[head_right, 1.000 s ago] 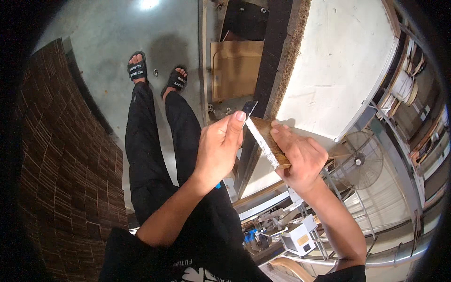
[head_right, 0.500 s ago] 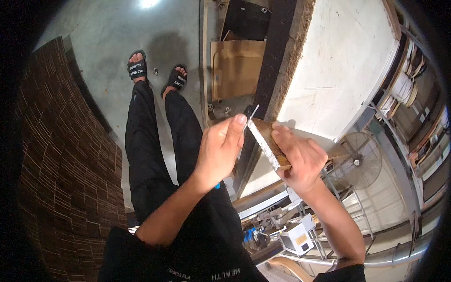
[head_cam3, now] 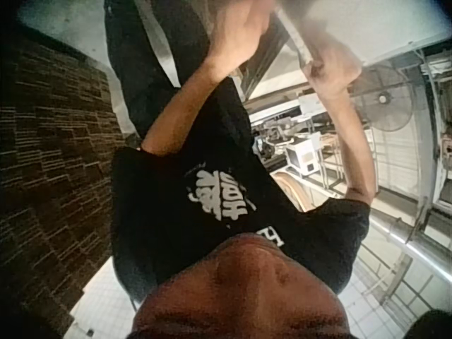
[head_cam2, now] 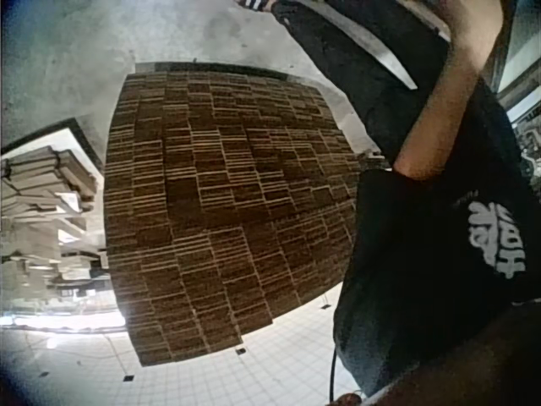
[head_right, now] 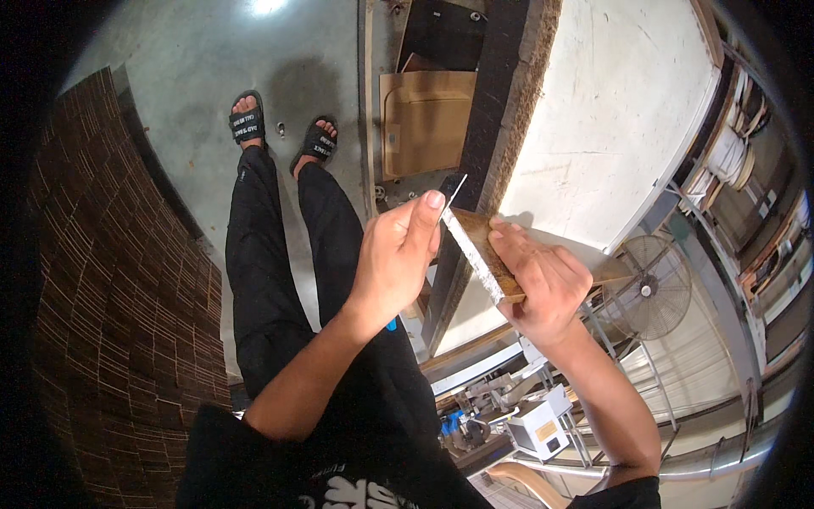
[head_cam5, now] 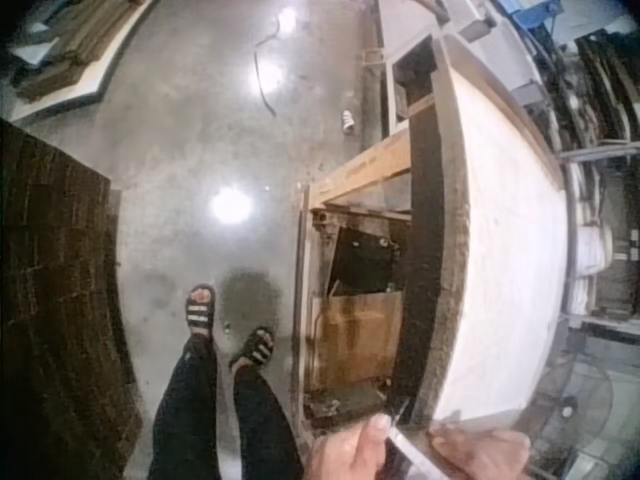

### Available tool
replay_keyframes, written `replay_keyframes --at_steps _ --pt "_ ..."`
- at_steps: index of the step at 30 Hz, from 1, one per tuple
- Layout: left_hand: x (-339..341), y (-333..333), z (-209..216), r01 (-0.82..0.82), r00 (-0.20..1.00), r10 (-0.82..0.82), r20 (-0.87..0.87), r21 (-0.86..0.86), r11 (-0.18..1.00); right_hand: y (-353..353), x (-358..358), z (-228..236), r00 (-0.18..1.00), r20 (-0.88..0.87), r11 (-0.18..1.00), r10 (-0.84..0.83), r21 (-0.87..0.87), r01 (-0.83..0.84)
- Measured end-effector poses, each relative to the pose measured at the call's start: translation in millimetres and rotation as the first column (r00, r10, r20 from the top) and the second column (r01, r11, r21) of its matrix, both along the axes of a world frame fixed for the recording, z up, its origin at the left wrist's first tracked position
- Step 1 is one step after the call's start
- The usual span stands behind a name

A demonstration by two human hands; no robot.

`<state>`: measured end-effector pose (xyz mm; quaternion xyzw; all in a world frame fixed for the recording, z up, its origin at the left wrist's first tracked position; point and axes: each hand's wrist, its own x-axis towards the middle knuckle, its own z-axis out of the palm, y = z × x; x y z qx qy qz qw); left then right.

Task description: Trimming the excess edge banding from a wooden panel using a utility knife.

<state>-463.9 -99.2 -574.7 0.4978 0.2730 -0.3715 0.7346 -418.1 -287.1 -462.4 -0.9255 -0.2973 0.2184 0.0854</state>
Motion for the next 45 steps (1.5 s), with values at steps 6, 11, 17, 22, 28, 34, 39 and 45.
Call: replay_keyframes --at_steps 6,11,17,22,28,34,39,45 --pt "-2.9 -0.3 -0.3 -0.011 1.0 0.011 -0.008 -0.068 0.998 3.1 -0.3 2.0 0.999 -0.004 0.999 -0.043 -0.02 0.043" --pt "-1.3 5.6 11.4 0.063 0.998 -0.063 -0.005 -0.056 0.996 1.7 -1.8 -1.7 0.999 0.013 0.999 -0.038 0.002 0.038" --pt "-5.6 8.9 24.4 0.083 0.995 -0.078 0.059 -0.093 0.992 -0.8 -3.1 0.7 0.999 0.012 0.999 -0.044 -0.013 0.044" --pt "-5.3 0.7 1.8 -0.036 0.999 0.037 0.018 -0.057 0.998 1.1 0.3 2.5 1.0 -0.027 1.0 -0.016 -0.011 0.015" --pt "-5.8 0.9 3.3 0.012 0.996 -0.014 0.088 0.021 1.0 0.9 -3.5 0.7 0.999 0.02 0.999 -0.039 -0.014 0.039" --pt "-5.3 6.9 18.1 0.058 0.997 -0.057 0.049 -0.026 0.998 1.6 -0.1 1.6 0.999 -0.004 0.999 -0.037 -0.006 0.037" --pt "-16.0 9.8 32.2 0.08 0.995 -0.076 0.065 -0.065 0.995 0.8 -0.2 1.8 0.999 -0.003 0.999 -0.04 -0.016 0.04" --pt "-10.7 12.1 17.8 -0.019 1.0 0.018 -0.012 -0.077 0.997 1.1 -3.6 1.4 0.999 0.012 0.999 -0.044 -0.006 0.044"
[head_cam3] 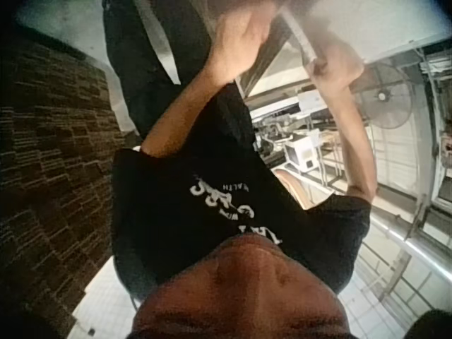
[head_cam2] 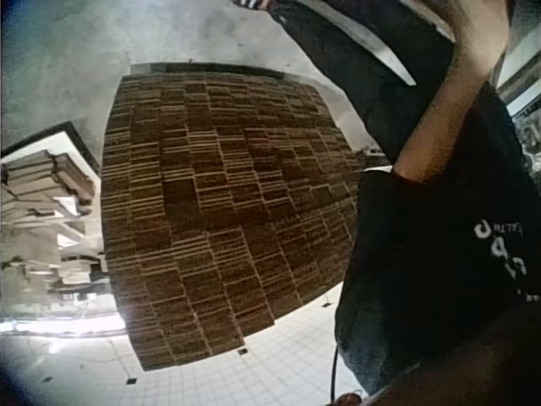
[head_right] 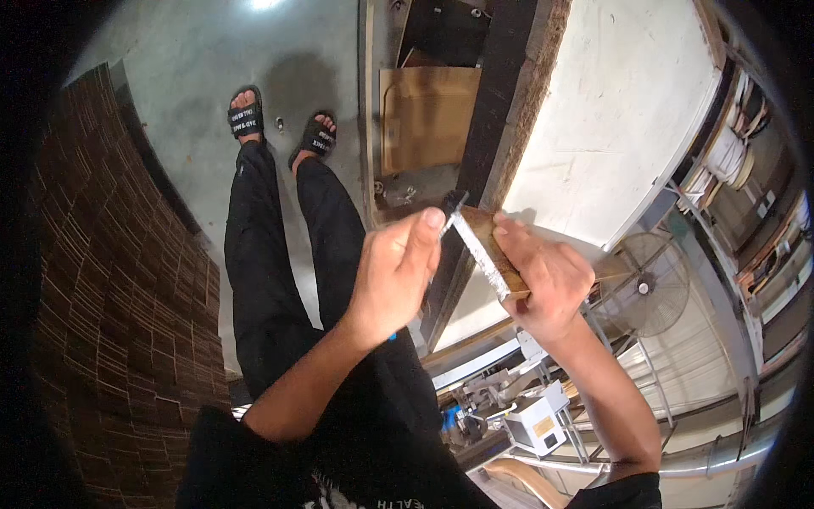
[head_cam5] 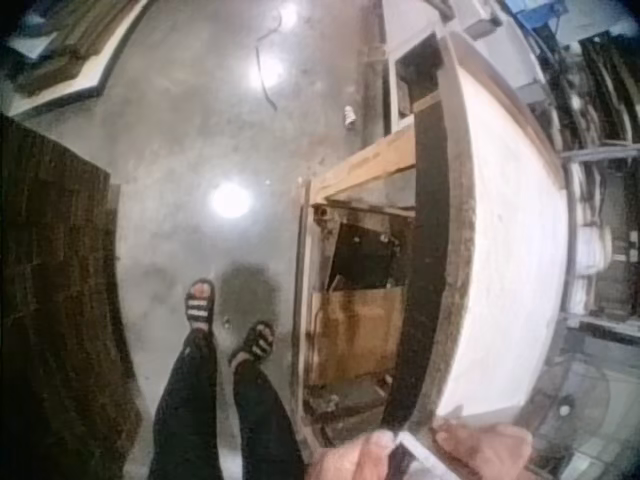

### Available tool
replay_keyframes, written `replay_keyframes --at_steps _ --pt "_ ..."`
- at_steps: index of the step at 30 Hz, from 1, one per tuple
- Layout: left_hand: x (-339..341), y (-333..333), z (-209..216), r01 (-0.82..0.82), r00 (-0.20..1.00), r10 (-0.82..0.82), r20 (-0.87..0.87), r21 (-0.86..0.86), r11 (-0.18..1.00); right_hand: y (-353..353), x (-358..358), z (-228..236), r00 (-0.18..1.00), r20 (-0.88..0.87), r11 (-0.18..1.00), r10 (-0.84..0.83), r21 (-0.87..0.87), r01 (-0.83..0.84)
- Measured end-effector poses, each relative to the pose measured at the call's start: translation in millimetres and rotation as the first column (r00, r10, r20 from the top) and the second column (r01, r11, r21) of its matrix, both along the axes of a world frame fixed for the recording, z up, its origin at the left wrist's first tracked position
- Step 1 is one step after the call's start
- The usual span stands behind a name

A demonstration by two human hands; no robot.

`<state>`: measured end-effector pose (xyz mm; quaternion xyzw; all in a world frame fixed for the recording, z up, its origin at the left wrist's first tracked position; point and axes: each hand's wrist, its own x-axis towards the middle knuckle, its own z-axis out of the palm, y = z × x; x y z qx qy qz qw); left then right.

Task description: Trimming the excess edge banding from a wooden panel using a utility knife.

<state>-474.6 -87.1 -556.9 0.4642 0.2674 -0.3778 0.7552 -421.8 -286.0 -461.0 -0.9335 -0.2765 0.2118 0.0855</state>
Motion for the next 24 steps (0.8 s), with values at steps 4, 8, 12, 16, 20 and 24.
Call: replay_keyframes --at_steps 4,8,12,16,20,24 --pt "1.1 -10.2 -17.1 0.032 0.993 -0.045 0.111 0.121 0.992 2.1 2.0 -1.6 1.0 -0.017 1.0 -0.007 0.002 0.007" --pt "5.4 -5.2 -9.6 0.067 0.994 -0.077 0.08 0.121 0.99 4.6 3.3 2.3 1.0 -0.018 1.0 -0.004 0.002 0.004" --pt "2.3 -5.9 1.8 0.093 0.994 -0.096 0.058 0.061 0.994 2.6 1.8 0.4 1.0 -0.01 1.0 -0.008 0.006 0.008" --pt "1.5 -3.5 10.4 0.116 0.988 -0.121 0.092 0.063 0.991 2.1 3.4 -0.1 1.0 -0.002 1.0 0.01 -0.016 -0.01" --pt "-6.1 -3.6 22.8 0.091 0.992 -0.095 0.087 0.045 0.995 0.5 1.6 -0.2 1.0 -0.008 1.0 0.006 0.001 -0.006" --pt "-7.9 -2.1 32.2 0.077 0.994 -0.077 0.074 0.003 0.997 2.6 4.0 1.0 1.0 -0.007 1.0 0.013 -0.003 -0.013"
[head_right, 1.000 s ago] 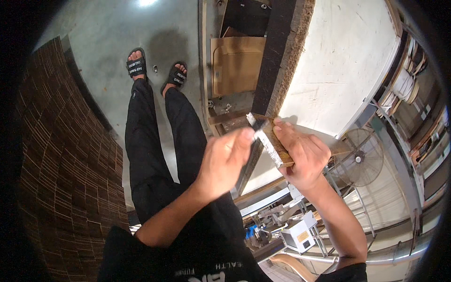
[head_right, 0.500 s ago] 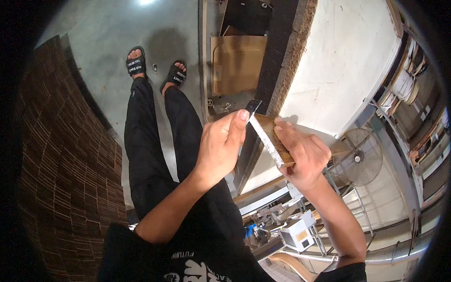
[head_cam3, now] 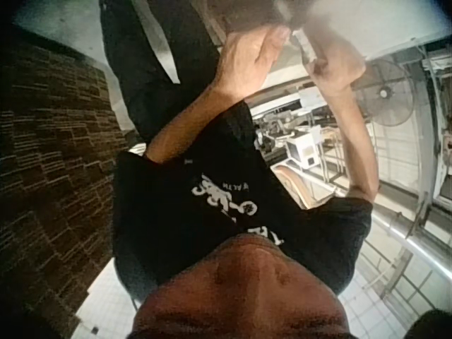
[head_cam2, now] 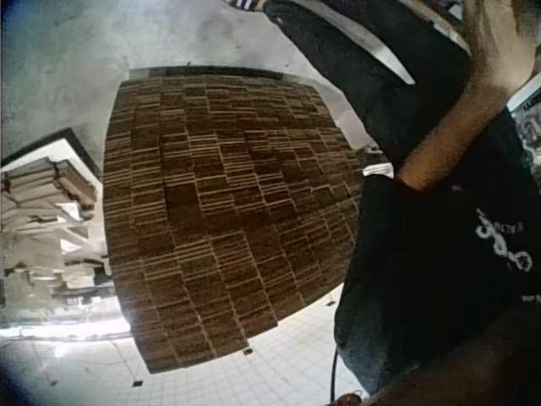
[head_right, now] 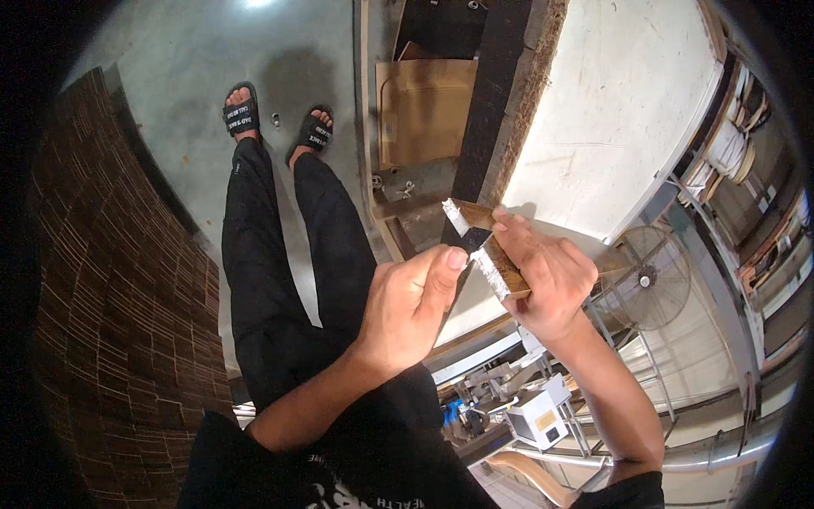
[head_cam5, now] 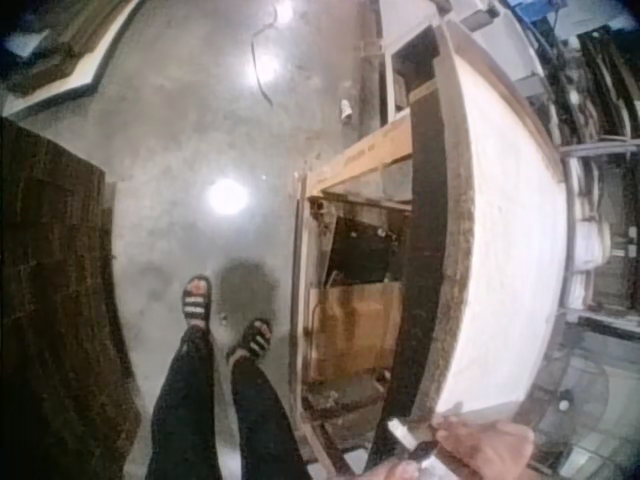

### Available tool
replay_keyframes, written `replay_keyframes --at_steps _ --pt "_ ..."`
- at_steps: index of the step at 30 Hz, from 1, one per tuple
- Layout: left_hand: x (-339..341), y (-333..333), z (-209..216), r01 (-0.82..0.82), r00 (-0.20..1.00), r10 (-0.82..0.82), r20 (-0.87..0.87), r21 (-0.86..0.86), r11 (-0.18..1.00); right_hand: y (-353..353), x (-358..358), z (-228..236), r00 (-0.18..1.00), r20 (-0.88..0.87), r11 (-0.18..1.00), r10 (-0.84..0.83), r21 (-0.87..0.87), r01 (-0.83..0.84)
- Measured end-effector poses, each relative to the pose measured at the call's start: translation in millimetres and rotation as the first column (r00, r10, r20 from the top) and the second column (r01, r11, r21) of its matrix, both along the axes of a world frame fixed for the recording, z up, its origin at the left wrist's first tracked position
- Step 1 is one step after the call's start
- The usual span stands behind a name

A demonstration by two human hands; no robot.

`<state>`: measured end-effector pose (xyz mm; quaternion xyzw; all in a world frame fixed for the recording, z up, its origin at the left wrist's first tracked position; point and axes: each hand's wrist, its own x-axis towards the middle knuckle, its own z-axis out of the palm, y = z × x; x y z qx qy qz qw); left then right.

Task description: Trimming the excess edge banding from a wooden panel using a utility knife.

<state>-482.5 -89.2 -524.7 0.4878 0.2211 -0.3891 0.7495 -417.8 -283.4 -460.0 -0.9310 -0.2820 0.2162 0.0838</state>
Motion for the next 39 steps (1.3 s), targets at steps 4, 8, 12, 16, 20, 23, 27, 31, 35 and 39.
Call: replay_keyframes --at_steps 4,8,12,16,20,23,27,31,35,39 --pt "-0.7 0.8 -11.4 0.01 0.998 -0.009 0.055 -0.009 1.0 -2.6 -1.7 -0.5 1.0 -0.009 0.999 -0.024 0.024 0.024" --pt "11.1 -0.8 -35.8 -0.025 0.998 0.02 0.057 0.099 0.995 -1.8 -1.9 -0.1 1.0 -0.002 1.0 0.029 0.011 -0.029" --pt "9.9 -5.6 -24.7 -0.005 0.997 -0.004 0.074 0.123 0.992 -3.5 1.4 0.8 0.999 -0.026 0.999 0.037 0.016 -0.037" --pt "7.8 0.8 -11.4 0.046 0.997 -0.051 0.058 0.089 0.995 0.8 0.2 0.1 1.0 -0.009 1.0 -0.005 -0.008 0.005" --pt "7.8 3.0 -3.2 0.061 0.998 -0.061 0.005 0.05 0.997 -4.7 -0.9 -0.6 1.0 -0.009 1.0 0.001 -0.001 -0.001" --pt "0.8 6.7 8.2 0.075 0.997 -0.075 0.028 -0.002 0.997 1.0 2.8 0.8 0.999 -0.035 1.0 -0.014 0.01 0.015" --pt "-3.3 4.2 1.0 -0.059 0.998 0.06 0.016 -0.03 0.998 -1.5 -0.9 1.4 1.0 -0.015 0.999 0.008 -0.033 -0.009" --pt "13.3 2.1 -23.2 -0.053 0.998 0.048 0.043 0.122 0.991 -0.1 -3.1 -0.5 1.0 -0.014 1.0 -0.011 0.008 0.011" --pt "15.5 -0.2 -16.6 0.043 0.993 -0.06 0.102 0.16 0.986 0.3 -1.8 -2.9 1.0 0.008 1.0 -0.016 -0.005 0.016" --pt "17.0 4.2 -4.3 0.101 0.989 -0.115 0.093 0.144 0.984 -2.9 -2.8 0.1 1.0 0.012 1.0 -0.008 -0.004 0.008"
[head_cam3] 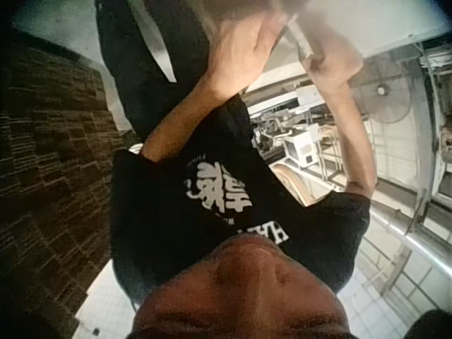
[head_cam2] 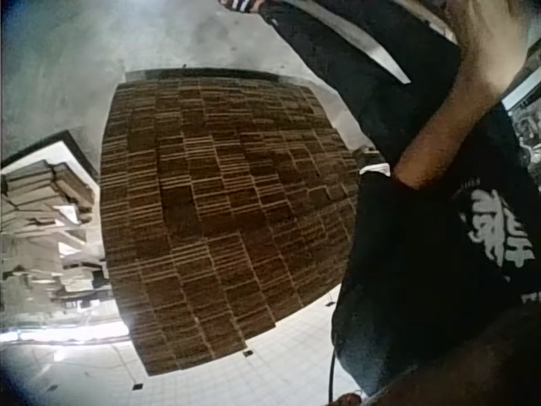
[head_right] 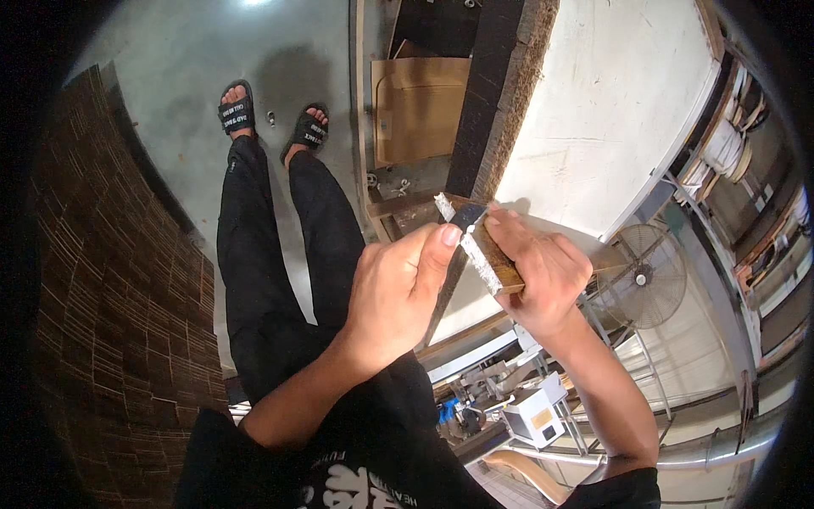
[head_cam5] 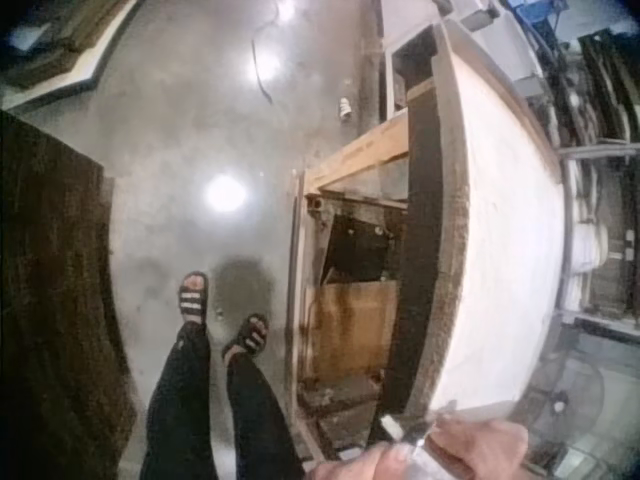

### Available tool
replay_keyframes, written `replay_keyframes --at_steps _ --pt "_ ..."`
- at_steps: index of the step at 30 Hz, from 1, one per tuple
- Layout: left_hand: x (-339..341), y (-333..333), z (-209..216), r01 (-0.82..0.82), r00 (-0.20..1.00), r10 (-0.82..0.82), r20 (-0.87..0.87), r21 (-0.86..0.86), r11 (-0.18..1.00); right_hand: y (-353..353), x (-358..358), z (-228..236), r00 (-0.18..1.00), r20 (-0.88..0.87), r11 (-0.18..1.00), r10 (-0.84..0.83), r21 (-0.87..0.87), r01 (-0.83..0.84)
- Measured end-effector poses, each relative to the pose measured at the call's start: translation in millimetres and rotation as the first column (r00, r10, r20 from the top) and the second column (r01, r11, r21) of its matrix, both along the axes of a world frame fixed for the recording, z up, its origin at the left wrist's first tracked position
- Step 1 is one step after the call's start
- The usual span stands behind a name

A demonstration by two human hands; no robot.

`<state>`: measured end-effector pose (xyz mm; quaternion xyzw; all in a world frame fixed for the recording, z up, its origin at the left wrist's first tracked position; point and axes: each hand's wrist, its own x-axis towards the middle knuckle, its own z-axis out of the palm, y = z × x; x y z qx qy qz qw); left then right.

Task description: Trimming the excess edge banding from a wooden panel using a utility knife.

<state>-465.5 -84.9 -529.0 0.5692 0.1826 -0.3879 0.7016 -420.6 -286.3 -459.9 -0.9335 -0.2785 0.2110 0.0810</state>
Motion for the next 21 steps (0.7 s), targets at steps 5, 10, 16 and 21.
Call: replay_keyframes --at_steps 5,10,16,21 --pt "-8.5 -5.1 1.9 -0.067 0.997 0.066 -0.037 -0.036 0.997 0.8 -1.9 -0.2 1.0 -0.007 1.0 -0.01 -0.003 0.01" --pt "-12.0 -8.9 -1.8 -0.156 0.986 0.147 -0.083 -0.113 0.981 3.9 2.2 1.5 1.0 -0.02 1.0 -0.015 -0.01 0.015" --pt "0.8 -4.1 -27.8 -0.171 0.957 0.149 -0.251 -0.068 0.983 4.0 5.6 -0.8 0.999 -0.037 1.0 0.01 0.0 -0.01" --pt "-4.4 -12.2 -12.3 -0.094 0.989 0.091 -0.115 -0.022 0.995 3.4 4.4 1.2 0.999 -0.05 1.0 -0.011 0.005 0.011"
